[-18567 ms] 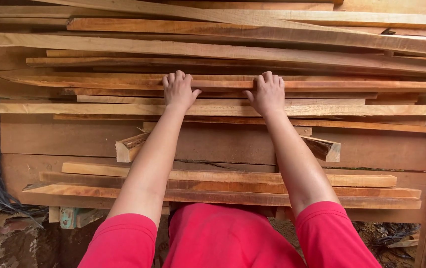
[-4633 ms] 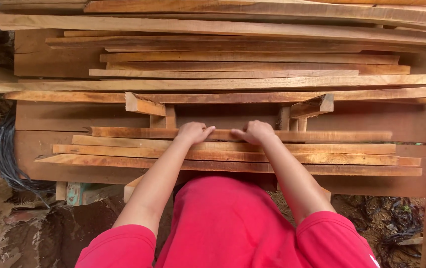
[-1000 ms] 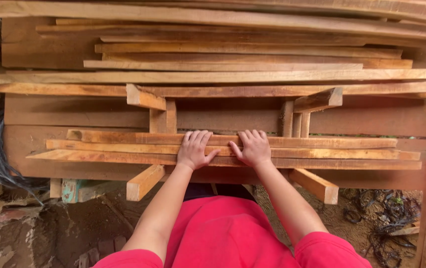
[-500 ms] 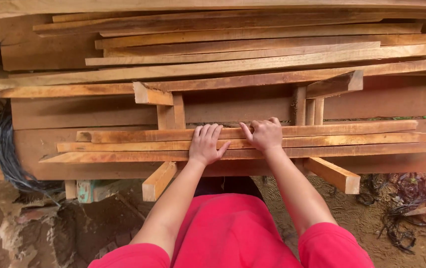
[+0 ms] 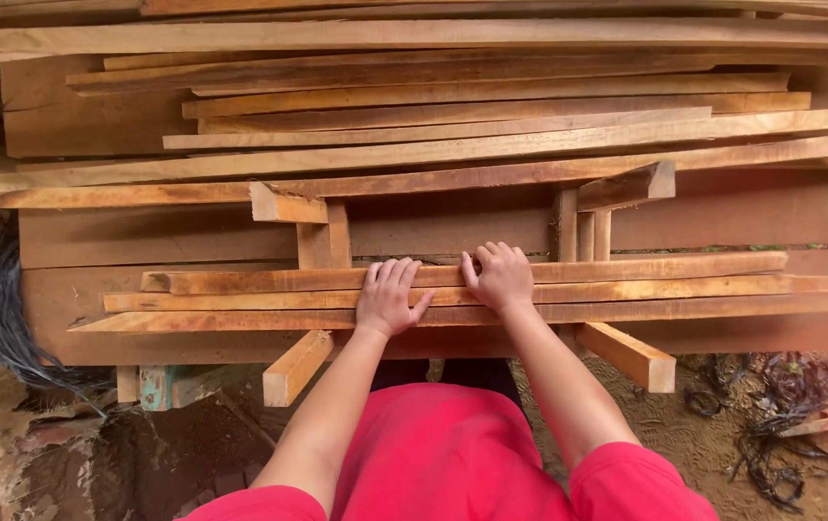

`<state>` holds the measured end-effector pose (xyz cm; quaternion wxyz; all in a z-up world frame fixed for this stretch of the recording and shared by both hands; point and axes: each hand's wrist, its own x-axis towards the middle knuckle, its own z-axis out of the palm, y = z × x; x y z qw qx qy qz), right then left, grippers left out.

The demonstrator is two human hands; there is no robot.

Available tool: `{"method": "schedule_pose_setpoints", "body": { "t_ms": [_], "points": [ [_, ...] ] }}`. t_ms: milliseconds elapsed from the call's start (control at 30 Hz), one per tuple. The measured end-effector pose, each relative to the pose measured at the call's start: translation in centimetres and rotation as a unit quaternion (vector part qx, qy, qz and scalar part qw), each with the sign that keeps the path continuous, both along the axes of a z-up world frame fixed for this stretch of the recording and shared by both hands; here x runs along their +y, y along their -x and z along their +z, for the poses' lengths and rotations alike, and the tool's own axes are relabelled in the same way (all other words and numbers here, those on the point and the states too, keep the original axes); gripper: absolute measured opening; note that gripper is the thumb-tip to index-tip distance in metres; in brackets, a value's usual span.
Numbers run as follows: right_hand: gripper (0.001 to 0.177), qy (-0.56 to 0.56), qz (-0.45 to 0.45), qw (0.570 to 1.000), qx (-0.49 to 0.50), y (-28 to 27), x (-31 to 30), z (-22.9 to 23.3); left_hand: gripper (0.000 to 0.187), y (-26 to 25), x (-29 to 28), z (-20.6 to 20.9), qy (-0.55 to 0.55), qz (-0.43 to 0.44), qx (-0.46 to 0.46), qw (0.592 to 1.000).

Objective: Sorting and organizing wooden planks on a workbench.

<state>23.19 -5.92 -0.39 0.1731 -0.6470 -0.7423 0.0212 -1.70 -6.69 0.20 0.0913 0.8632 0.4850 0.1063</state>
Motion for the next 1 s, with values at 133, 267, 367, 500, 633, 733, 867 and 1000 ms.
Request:
{"method": "schedule_pose_setpoints", "body": {
  "t_ms": [133,267,367,500,633,733,867,1000],
  "points": [
    [0.035,0.009,-0.001,1.000,0.008,-0.2,0.1,0.2,0.063,-0.3,0.0,0.1,0.004,0.005,0.006,1.000],
    [0.033,0.013,0.005,0.999,0.029,0.2,-0.3,0.7,0.063,0.1,-0.7,0.2,0.005,0.010,0.002,1.000],
    [0.035,0.005,0.008,0.999,0.032,-0.2,0.7,0.4,0.063,-0.2,0.2,-0.3,-0.005,0.011,0.001,1.000],
    [0.032,-0.007,0.005,0.999,0.031,-0.1,0.0,0.1,0.064,-0.3,-0.2,0.6,0.001,0.008,0.008,1.000],
    [0.030,0.009,0.006,0.999,0.035,-0.6,0.0,0.3,0.064,-0.3,0.1,0.5,0.002,0.007,0.002,1.000],
    [0.028,0.019,0.030,0.998,0.045,-0.3,-0.7,0.8,0.062,-0.3,-0.2,1.4,-0.003,0.016,0.002,1.000],
    [0.027,0.077,0.030,0.996,0.019,-1.5,-2.0,2.0,0.056,-1.9,2.8,2.6,0.160,0.076,0.018,0.984],
    [0.041,0.144,0.065,0.987,0.044,-2.1,-2.8,2.4,0.053,-1.8,3.0,2.5,0.201,0.078,0.053,0.975]
  ]
}}
